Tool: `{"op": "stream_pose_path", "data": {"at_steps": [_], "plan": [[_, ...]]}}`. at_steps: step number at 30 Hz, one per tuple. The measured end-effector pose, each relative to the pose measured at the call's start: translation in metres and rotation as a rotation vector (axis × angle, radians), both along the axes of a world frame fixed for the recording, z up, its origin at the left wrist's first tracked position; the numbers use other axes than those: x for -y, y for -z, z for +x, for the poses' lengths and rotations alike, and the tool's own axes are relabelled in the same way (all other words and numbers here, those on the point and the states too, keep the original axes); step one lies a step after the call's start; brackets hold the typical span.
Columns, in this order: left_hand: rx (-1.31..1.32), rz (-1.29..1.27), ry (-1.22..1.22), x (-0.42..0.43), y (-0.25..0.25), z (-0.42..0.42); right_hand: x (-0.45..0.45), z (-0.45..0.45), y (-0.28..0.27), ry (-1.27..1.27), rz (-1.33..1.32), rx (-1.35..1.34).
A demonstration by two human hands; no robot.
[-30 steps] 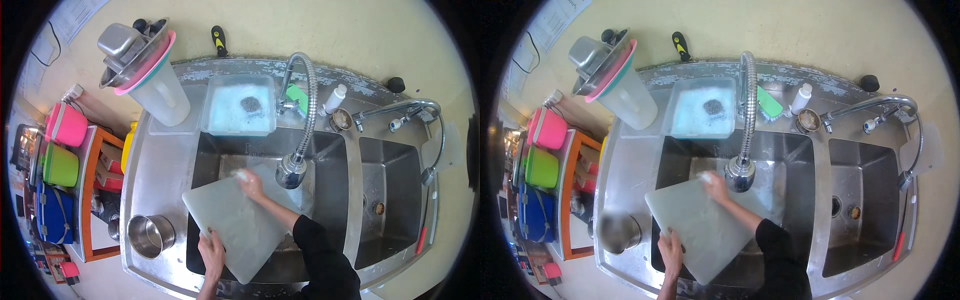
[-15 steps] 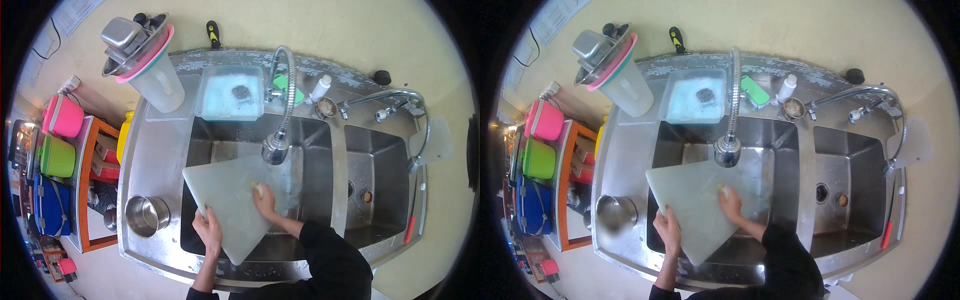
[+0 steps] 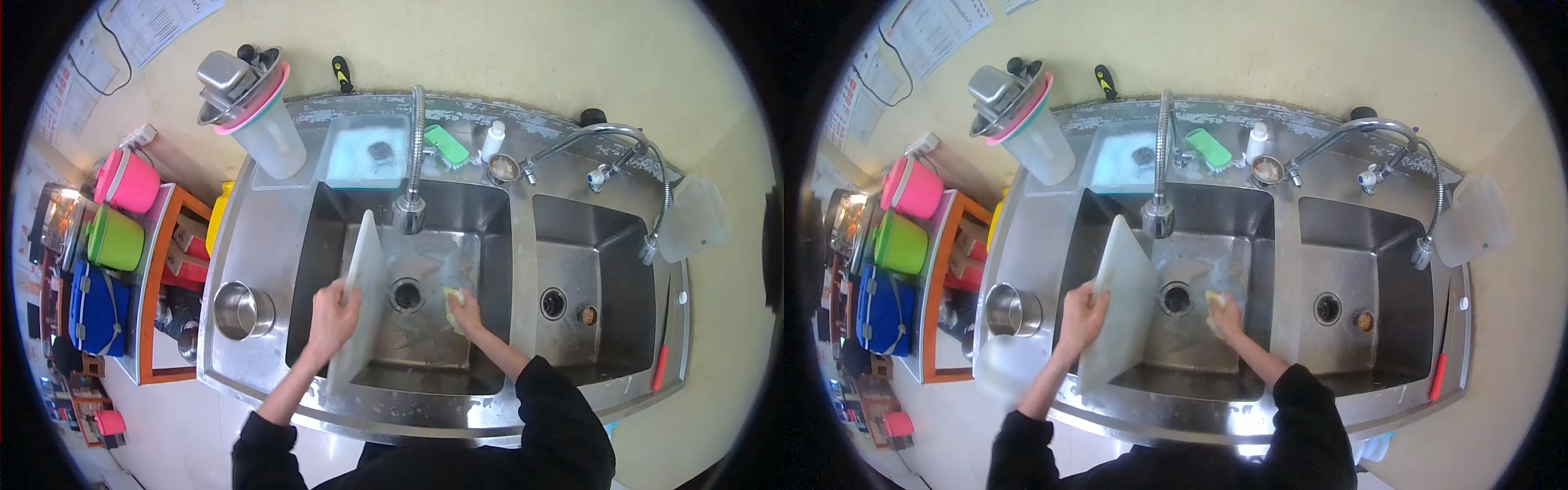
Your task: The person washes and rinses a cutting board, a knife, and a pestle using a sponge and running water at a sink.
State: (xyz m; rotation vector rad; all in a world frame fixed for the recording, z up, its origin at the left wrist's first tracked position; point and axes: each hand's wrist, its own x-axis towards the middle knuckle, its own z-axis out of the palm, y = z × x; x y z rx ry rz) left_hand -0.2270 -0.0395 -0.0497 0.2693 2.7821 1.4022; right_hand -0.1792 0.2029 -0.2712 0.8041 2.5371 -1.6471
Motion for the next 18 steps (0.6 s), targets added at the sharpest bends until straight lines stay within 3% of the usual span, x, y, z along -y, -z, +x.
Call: {"op": "stream_pose_path", "data": {"at_steps": [5,10,15,18], "plan": [[0.165,-0.193,0.095,0.009,-0.015,-0.006,-0.023,0.001,-0.011,0.158,-0.372,-0.039],[0.100,-0.333,0.374,0.018,-0.021,0.006,-0.034,-0.007,-0.096,0.136,-0.730,-0.108],[-0.200,-0.537,0.700,0.010,-0.023,0.002,-0.023,-0.043,-0.129,-0.304,-0.673,-0.022],[-0.326,-0.538,0.711,-0.011,-0.020,0.004,0.018,-0.038,-0.149,-0.674,-0.628,0.038]]}}
